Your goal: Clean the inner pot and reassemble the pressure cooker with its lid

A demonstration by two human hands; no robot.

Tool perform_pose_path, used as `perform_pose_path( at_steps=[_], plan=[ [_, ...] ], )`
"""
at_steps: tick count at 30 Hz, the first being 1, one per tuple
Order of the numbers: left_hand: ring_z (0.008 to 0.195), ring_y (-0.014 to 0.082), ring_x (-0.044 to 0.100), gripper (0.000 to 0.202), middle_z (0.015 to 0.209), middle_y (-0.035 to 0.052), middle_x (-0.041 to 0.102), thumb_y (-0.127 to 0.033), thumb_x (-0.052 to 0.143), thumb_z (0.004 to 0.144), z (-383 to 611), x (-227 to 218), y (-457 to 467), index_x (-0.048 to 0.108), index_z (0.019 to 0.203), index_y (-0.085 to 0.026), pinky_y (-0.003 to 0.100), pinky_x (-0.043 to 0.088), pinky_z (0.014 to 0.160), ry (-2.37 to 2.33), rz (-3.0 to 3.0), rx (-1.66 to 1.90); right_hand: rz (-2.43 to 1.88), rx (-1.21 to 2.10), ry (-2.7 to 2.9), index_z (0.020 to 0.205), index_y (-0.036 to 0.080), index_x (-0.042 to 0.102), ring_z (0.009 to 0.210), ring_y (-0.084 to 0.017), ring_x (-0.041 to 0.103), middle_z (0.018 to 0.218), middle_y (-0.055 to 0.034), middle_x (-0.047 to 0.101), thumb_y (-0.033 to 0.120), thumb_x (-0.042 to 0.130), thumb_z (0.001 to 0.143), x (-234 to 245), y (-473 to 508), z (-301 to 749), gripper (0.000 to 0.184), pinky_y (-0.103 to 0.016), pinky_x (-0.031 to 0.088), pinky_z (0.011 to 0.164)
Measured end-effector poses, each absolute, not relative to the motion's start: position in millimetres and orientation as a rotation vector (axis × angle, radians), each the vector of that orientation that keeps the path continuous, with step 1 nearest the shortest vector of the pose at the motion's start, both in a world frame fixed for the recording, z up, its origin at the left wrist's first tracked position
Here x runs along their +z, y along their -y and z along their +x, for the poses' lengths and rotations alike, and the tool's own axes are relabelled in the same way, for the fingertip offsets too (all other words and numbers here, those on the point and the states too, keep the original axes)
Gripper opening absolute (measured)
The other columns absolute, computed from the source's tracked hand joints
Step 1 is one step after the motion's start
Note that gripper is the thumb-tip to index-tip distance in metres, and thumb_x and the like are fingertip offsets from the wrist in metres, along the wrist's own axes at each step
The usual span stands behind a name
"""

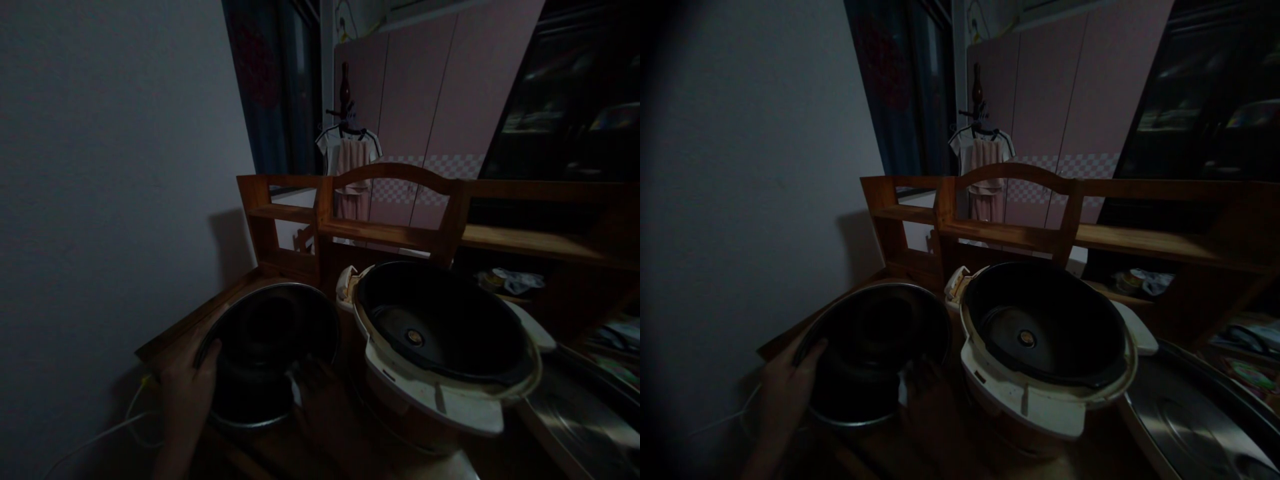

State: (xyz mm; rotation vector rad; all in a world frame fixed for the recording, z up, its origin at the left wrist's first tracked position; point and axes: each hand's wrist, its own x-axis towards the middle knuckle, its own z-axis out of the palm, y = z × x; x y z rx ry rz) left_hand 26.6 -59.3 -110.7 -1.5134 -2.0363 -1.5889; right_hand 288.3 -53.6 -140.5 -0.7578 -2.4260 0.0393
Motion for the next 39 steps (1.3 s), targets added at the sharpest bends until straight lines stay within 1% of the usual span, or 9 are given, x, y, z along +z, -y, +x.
perform_pose_path(
  at_steps=[4,10,13,17,21,24,29,34,39],
  plan=[
    [0.111,0.0278,0.067,0.041,0.116,0.0033,0.073,-0.046,0.057,0.090,26,-114,62,0.068,0.125,-0.029,0.045,0.046,0.110,2.073,-1.469,-1.589,-0.740,0.014,2.432,0.127,0.019,0.059,0.108,-0.024,0.063,0.129,-0.0099,0.060,0.037,0.062,0.098,-136,54,289,0.034,-0.045,0.055,0.091],
    [0.115,0.0282,0.066,0.039,0.115,0.0039,0.074,-0.043,0.059,0.090,25,-116,62,0.069,0.124,-0.028,0.047,0.045,0.112,2.039,-1.465,-1.609,-0.741,-0.002,2.435,0.127,0.019,0.060,0.108,-0.023,0.063,0.129,-0.0099,0.060,0.037,0.061,0.098,-135,55,289,0.033,-0.044,0.055,0.091],
    [0.114,0.0264,0.066,0.038,0.120,0.0027,0.073,-0.039,0.058,0.091,31,-114,64,0.068,0.126,-0.029,0.044,0.045,0.112,1.974,-1.503,-1.638,-0.750,0.014,2.441,0.127,0.019,0.060,0.107,-0.023,0.063,0.129,-0.0099,0.060,0.037,0.061,0.098,-139,54,289,0.034,-0.044,0.055,0.090],
    [0.119,0.0253,0.064,0.042,0.128,0.0014,0.070,-0.037,0.057,0.093,39,-111,69,0.063,0.133,-0.031,0.043,0.044,0.113,1.942,-1.500,-1.634,-0.780,0.032,2.463,0.127,0.019,0.059,0.108,-0.023,0.063,0.129,-0.0099,0.060,0.037,0.061,0.098,-145,52,288,0.034,-0.044,0.055,0.091],
    [0.130,0.0253,0.058,0.043,0.137,0.0005,0.064,-0.036,0.056,0.093,46,-105,70,0.061,0.136,-0.032,0.044,0.039,0.117,1.886,-1.550,-1.559,-0.851,0.028,2.486,0.128,0.019,0.059,0.110,-0.024,0.062,0.131,-0.0101,0.059,0.037,0.062,0.098,-153,51,285,0.035,-0.046,0.055,0.092],
    [0.137,0.0229,0.051,0.044,0.143,-0.0007,0.060,-0.031,0.049,0.096,54,-96,72,0.057,0.140,-0.033,0.045,0.031,0.122,1.795,-1.716,-1.563,-0.916,0.031,2.492,0.130,0.019,0.059,0.117,-0.027,0.061,0.134,-0.0107,0.059,0.034,0.062,0.098,-159,50,281,0.036,-0.049,0.052,0.098],
    [0.137,0.0211,0.051,0.043,0.144,0.0010,0.059,-0.027,0.045,0.098,68,-88,84,0.056,0.140,-0.033,0.050,0.019,0.125,1.742,-1.747,-1.591,-1.025,0.069,2.487,0.137,0.017,0.059,0.128,-0.028,0.057,0.137,-0.0142,0.062,0.024,0.060,0.093,-169,53,277,0.044,-0.044,0.047,0.107],
    [0.137,0.0215,0.051,0.044,0.144,0.0026,0.059,-0.025,0.044,0.097,81,-91,96,0.058,0.138,-0.033,0.052,0.019,0.125,1.698,-1.734,-1.635,-1.090,0.119,2.499,0.143,0.015,0.054,0.132,-0.028,0.054,0.141,-0.0158,0.059,0.027,0.053,0.097,-176,57,279,0.047,-0.045,0.044,0.111],
    [0.136,0.0207,0.053,0.044,0.143,0.0031,0.060,-0.024,0.043,0.097,83,-91,98,0.058,0.138,-0.031,0.050,0.019,0.125,1.677,-1.723,-1.669,-1.117,0.112,2.531,0.143,0.015,0.053,0.135,-0.028,0.051,0.144,-0.0167,0.056,0.029,0.049,0.099,-175,58,277,0.046,-0.045,0.046,0.108]
  ],
)
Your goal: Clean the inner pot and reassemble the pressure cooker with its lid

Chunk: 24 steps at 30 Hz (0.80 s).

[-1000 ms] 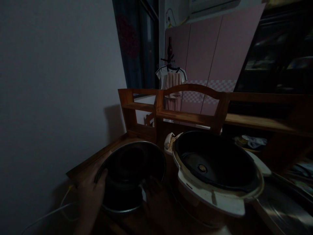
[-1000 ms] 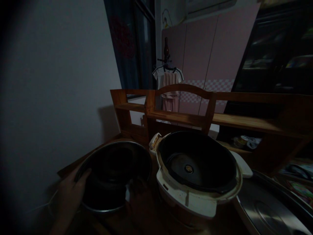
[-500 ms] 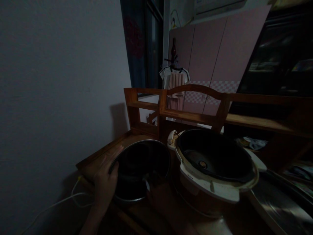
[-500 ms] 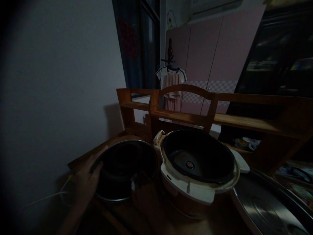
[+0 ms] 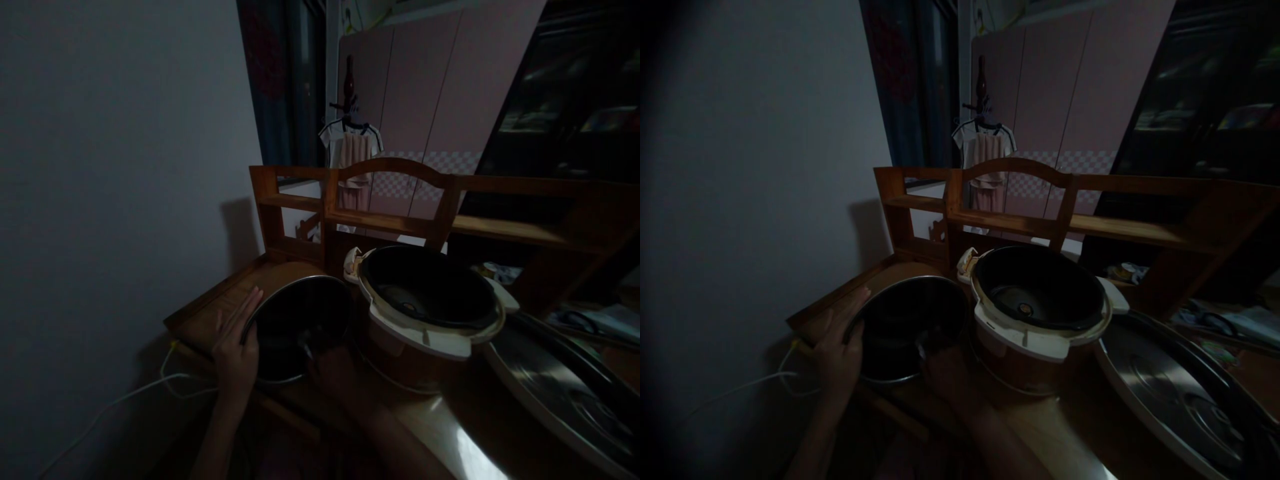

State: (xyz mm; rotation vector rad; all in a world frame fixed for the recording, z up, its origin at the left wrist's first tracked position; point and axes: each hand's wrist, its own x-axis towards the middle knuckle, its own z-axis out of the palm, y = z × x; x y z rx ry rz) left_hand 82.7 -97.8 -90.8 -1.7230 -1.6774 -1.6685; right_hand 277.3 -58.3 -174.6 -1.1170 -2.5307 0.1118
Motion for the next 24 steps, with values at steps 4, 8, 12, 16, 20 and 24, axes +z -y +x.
perform_pose_path(
  at_steps=[4,8,12,16,20,24],
  plan=[
    [0.133,0.0206,0.055,0.043,0.141,0.0031,0.062,-0.024,0.045,0.096,77,-88,97,0.060,0.136,-0.030,0.050,0.019,0.125,1.707,-1.699,-1.681,-1.158,0.106,2.497,0.141,0.015,0.055,0.135,-0.028,0.051,0.142,-0.0153,0.058,0.031,0.051,0.099,-173,66,270,0.045,-0.044,0.043,0.110],
    [0.134,0.0206,0.054,0.044,0.141,0.0026,0.062,-0.023,0.045,0.096,78,-87,97,0.059,0.137,-0.031,0.050,0.016,0.125,1.725,-1.692,-1.686,-1.314,0.147,2.487,0.120,0.017,0.068,0.103,-0.027,0.070,0.111,-0.0143,0.074,0.031,0.045,0.101,-172,86,254,0.033,-0.041,0.056,0.089],
    [0.136,0.0216,0.052,0.044,0.143,0.0031,0.060,-0.023,0.044,0.097,85,-88,99,0.057,0.139,-0.032,0.052,0.013,0.125,1.747,-1.709,-1.648,-1.254,0.187,2.567,0.105,0.015,0.071,0.089,-0.027,0.072,0.098,-0.0146,0.075,0.027,0.042,0.101,-166,108,233,0.032,-0.038,0.058,0.081],
    [0.138,0.0220,0.050,0.046,0.146,0.0038,0.057,-0.024,0.043,0.098,87,-89,102,0.055,0.141,-0.032,0.052,0.011,0.125,1.756,-1.729,-1.630,-1.071,0.263,2.513,0.140,0.004,0.052,0.130,-0.030,0.056,0.139,-0.0214,0.059,0.027,0.039,0.102,-159,116,229,0.045,-0.042,0.048,0.107],
    [0.138,0.0217,0.050,0.045,0.144,0.0040,0.059,-0.024,0.043,0.098,84,-91,103,0.055,0.141,-0.032,0.052,0.011,0.125,1.763,-1.718,-1.641,-1.001,0.290,2.561,0.152,0.001,0.035,0.141,-0.030,0.043,0.151,-0.0235,0.045,0.033,0.042,0.102,-158,117,247,0.059,-0.043,0.042,0.113],
    [0.138,0.0233,0.050,0.046,0.145,0.0037,0.058,-0.024,0.044,0.097,80,-91,102,0.054,0.141,-0.034,0.054,0.013,0.124,1.782,-1.693,-1.680,-1.182,0.210,2.582,0.147,0.008,0.045,0.118,-0.032,0.064,0.134,-0.0217,0.062,0.029,0.046,0.100,-162,118,265,0.052,-0.046,0.055,0.096]
  ],
)
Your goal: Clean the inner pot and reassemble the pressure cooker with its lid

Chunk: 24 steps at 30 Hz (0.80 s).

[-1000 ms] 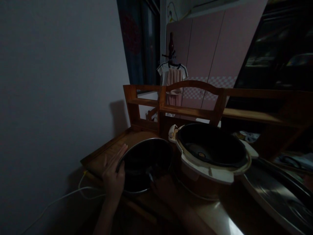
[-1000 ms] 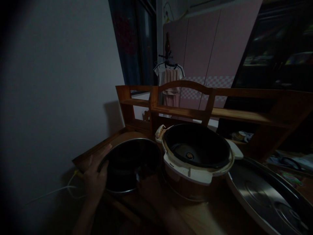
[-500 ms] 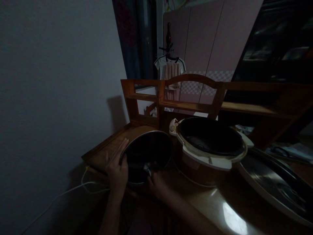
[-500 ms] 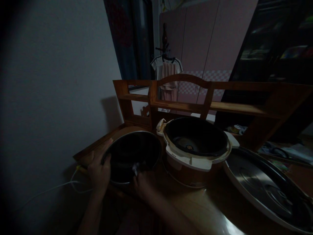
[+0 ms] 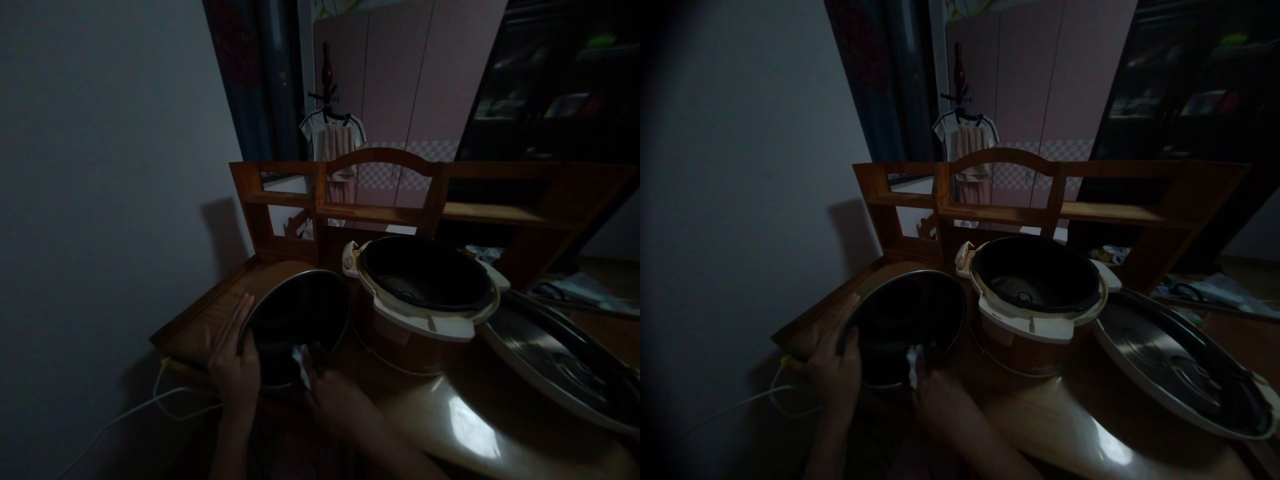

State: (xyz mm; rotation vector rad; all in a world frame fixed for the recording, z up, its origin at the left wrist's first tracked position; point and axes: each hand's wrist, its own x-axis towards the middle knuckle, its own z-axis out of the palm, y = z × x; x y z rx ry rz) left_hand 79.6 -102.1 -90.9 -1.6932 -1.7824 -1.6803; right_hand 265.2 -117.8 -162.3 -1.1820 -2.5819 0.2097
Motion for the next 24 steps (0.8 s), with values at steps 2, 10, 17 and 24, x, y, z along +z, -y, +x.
perform_pose_path(
  at_steps=[2,10,17,24],
  plan=[
    [0.139,0.0235,0.049,0.047,0.147,0.0033,0.057,-0.024,0.045,0.096,79,-91,103,0.053,0.142,-0.034,0.054,0.014,0.124,1.778,-1.697,-1.697,-1.260,0.169,2.607,0.138,0.011,0.057,0.101,-0.032,0.071,0.114,-0.0190,0.073,0.024,0.045,0.099,-165,116,271,0.042,-0.047,0.057,0.089],
    [0.140,0.0236,0.048,0.046,0.147,0.0045,0.056,-0.025,0.043,0.098,87,-91,106,0.054,0.142,-0.033,0.054,0.014,0.124,1.756,-1.723,-1.691,-1.312,0.023,2.424,0.154,0.015,0.038,0.134,-0.037,0.050,0.152,-0.0189,0.045,0.025,0.051,0.097,-170,107,272,0.060,-0.055,0.046,0.106],
    [0.139,0.0230,0.049,0.046,0.146,0.0031,0.057,-0.024,0.042,0.098,88,-90,104,0.053,0.142,-0.034,0.054,0.012,0.125,1.764,-1.748,-1.659,-1.200,0.200,2.597,0.148,0.009,0.044,0.097,-0.029,0.071,0.120,-0.0174,0.071,0.027,0.040,0.102,-177,115,259,0.050,-0.042,0.059,0.085],
    [0.140,0.0243,0.047,0.044,0.144,0.0030,0.059,-0.027,0.046,0.097,73,-93,102,0.056,0.140,-0.033,0.052,0.019,0.125,1.815,-1.644,-1.770,-1.040,0.314,2.598,0.152,0.009,0.038,0.123,-0.026,0.061,0.147,-0.0173,0.053,0.030,0.037,0.104,-157,110,262,0.053,-0.038,0.050,0.104]
  ],
)
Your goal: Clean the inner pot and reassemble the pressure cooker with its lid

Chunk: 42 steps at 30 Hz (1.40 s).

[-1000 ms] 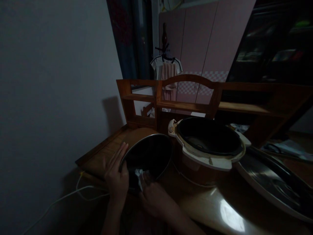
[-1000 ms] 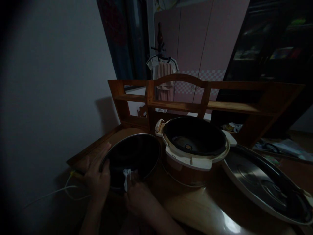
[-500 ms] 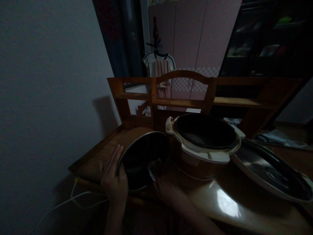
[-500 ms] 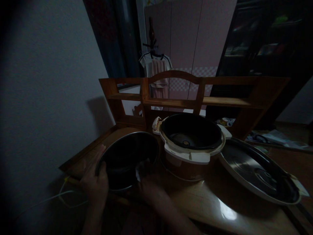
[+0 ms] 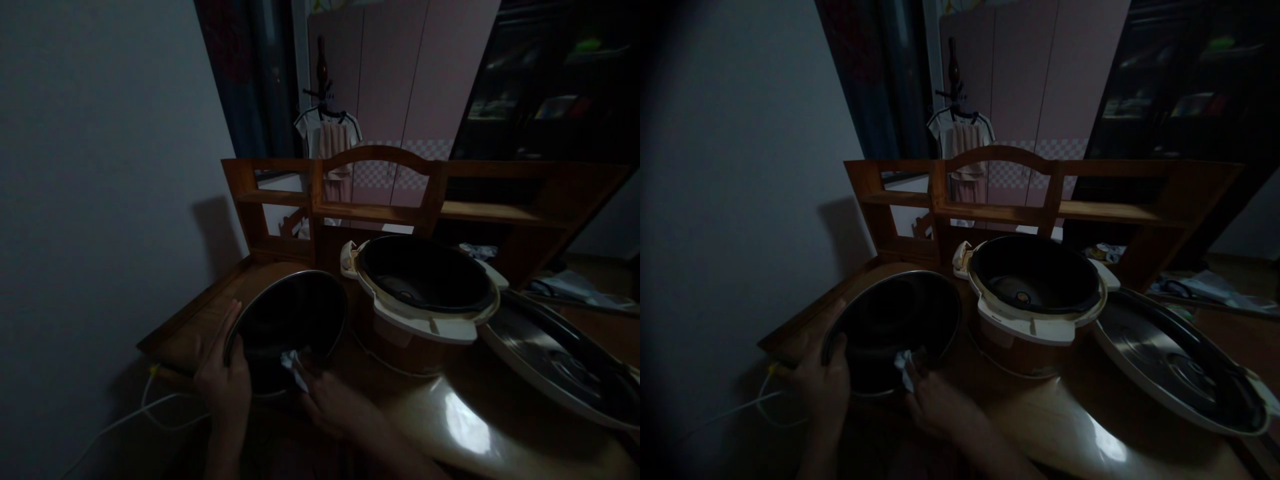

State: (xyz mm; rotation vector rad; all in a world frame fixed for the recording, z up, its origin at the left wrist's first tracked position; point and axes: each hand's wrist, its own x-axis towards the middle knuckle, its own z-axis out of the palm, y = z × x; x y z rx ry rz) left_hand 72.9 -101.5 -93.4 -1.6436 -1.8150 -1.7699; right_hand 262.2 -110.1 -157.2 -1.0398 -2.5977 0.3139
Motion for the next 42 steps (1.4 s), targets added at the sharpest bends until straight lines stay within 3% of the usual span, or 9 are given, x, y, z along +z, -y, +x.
perform_pose_path(
  at_steps=[8,11,14,16,22,30,42],
  plan=[
    [0.124,0.0298,0.059,0.040,0.128,0.0081,0.068,-0.035,0.053,0.093,40,-115,87,0.064,0.131,-0.027,0.052,0.038,0.114,1.973,-1.466,-1.786,-1.064,0.142,2.512,0.153,0.013,0.038,0.135,-0.026,0.051,0.149,-0.0133,0.051,0.033,0.040,0.105,-158,106,278,0.052,-0.040,0.043,0.112],
    [0.123,0.0307,0.058,0.039,0.125,0.0098,0.068,-0.036,0.053,0.092,36,-119,85,0.065,0.128,-0.025,0.051,0.040,0.113,2.022,-1.448,-1.763,-1.102,0.073,2.535,0.151,0.016,0.041,0.122,-0.025,0.061,0.144,-0.0128,0.057,0.032,0.043,0.104,-158,103,281,0.050,-0.040,0.049,0.104],
    [0.121,0.0313,0.059,0.039,0.122,0.0112,0.068,-0.038,0.053,0.092,38,-119,85,0.067,0.125,-0.022,0.051,0.039,0.112,2.015,-1.407,-1.730,-1.136,-0.045,2.689,0.141,0.012,0.054,0.101,-0.025,0.069,0.119,-0.0138,0.072,0.028,0.044,0.104,-153,97,279,0.042,-0.037,0.055,0.088],
    [0.119,0.0305,0.060,0.038,0.119,0.0110,0.069,-0.038,0.053,0.092,40,-118,85,0.068,0.123,-0.021,0.050,0.040,0.112,1.980,-1.388,-1.727,-1.120,-0.151,2.774,0.132,0.009,0.061,0.098,-0.026,0.069,0.112,-0.0155,0.073,0.024,0.043,0.104,-149,92,274,0.037,-0.038,0.055,0.085],
    [0.116,0.0294,0.062,0.038,0.117,0.0101,0.071,-0.037,0.052,0.094,43,-114,83,0.068,0.125,-0.023,0.050,0.039,0.113,1.943,-1.401,-1.742,-1.120,-0.120,2.721,0.122,0.003,0.065,0.112,-0.029,0.064,0.120,-0.0215,0.069,0.030,0.043,0.103,-137,86,250,0.040,-0.043,0.049,0.098],
    [0.118,0.0273,0.062,0.036,0.117,0.0085,0.071,-0.037,0.054,0.095,47,-113,86,0.067,0.127,-0.027,0.048,0.041,0.112,1.895,-1.413,-1.766,-1.071,-0.033,2.704,0.140,-0.007,0.049,0.127,-0.034,0.056,0.137,-0.0290,0.057,0.035,0.048,0.099,-137,109,235,0.059,-0.046,0.041,0.111],
    [0.130,0.0261,0.057,0.041,0.132,0.0062,0.067,-0.029,0.051,0.098,59,-101,91,0.059,0.138,-0.032,0.053,0.029,0.121,1.846,-1.503,-1.730,-1.074,-0.158,2.730,0.132,-0.001,0.059,0.113,-0.032,0.064,0.130,-0.0297,0.061,0.028,0.047,0.099,-151,107,249,0.045,-0.044,0.052,0.092]
  ],
)
